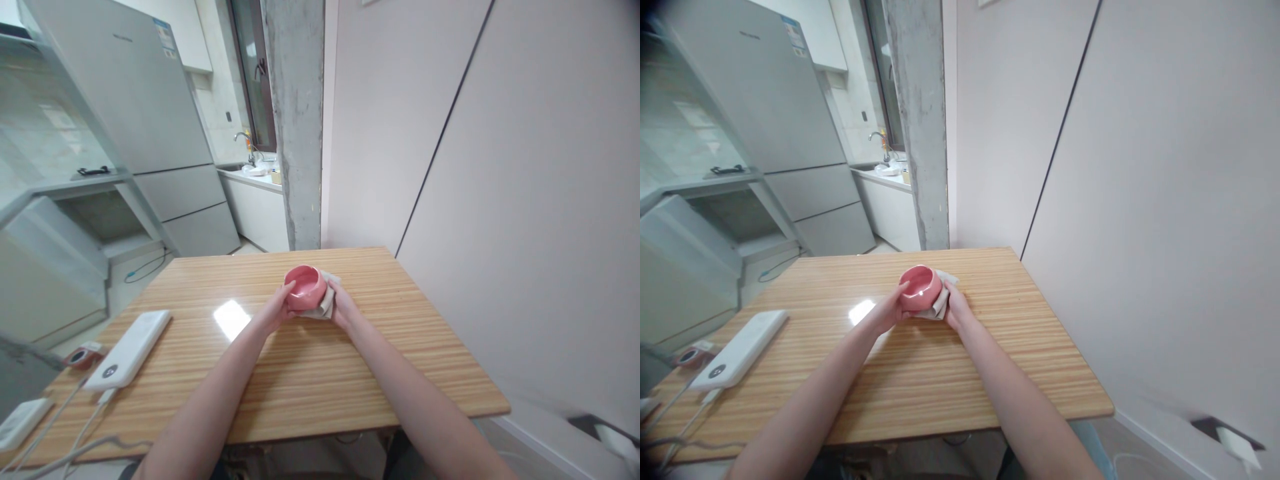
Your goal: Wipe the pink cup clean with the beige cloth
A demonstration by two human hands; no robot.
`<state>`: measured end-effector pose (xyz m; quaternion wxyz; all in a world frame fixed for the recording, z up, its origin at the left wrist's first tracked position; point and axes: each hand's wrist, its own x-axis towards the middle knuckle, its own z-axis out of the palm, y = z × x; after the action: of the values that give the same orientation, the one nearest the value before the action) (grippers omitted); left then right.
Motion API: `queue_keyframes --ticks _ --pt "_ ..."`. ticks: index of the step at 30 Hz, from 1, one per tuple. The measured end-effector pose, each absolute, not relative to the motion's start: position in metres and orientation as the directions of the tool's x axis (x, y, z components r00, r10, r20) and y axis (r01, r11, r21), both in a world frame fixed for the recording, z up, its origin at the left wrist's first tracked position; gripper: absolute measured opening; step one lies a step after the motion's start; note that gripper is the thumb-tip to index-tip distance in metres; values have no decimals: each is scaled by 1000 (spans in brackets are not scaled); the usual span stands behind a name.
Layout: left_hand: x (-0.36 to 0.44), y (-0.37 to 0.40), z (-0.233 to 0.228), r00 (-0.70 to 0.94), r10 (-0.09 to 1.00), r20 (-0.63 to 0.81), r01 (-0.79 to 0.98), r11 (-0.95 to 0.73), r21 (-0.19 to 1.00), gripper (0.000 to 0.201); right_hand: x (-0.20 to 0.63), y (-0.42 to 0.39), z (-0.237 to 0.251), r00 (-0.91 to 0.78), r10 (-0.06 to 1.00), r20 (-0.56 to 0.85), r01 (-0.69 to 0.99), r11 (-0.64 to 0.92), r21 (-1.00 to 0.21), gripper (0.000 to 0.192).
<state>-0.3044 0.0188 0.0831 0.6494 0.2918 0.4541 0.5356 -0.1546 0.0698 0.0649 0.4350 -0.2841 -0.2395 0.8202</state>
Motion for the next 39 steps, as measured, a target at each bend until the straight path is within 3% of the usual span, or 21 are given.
queue_keyframes --ticks 8,21,24,30,36,39 --pt "-301 20 86 -144 974 -176 -425 100 900 53 -165 65 61 -489 839 -239 -548 -509 -664 26" --pt "-300 16 89 92 979 -183 -483 205 851 49 -161 70 62 -420 875 -239 -554 -456 -696 26" --pt "-295 15 90 57 987 -152 -476 160 865 51 -158 69 66 -379 889 -255 -570 -442 -693 27" --pt "-291 16 92 -116 990 -74 -511 4 860 58 -159 62 74 -513 844 -157 -595 -482 -643 34" --pt "-298 16 88 -73 958 -278 -461 215 861 43 -157 70 61 -413 869 -272 -583 -481 -654 32" --pt "-297 18 86 -102 959 -265 -462 190 866 43 -156 70 61 -444 862 -245 -572 -483 -662 34"
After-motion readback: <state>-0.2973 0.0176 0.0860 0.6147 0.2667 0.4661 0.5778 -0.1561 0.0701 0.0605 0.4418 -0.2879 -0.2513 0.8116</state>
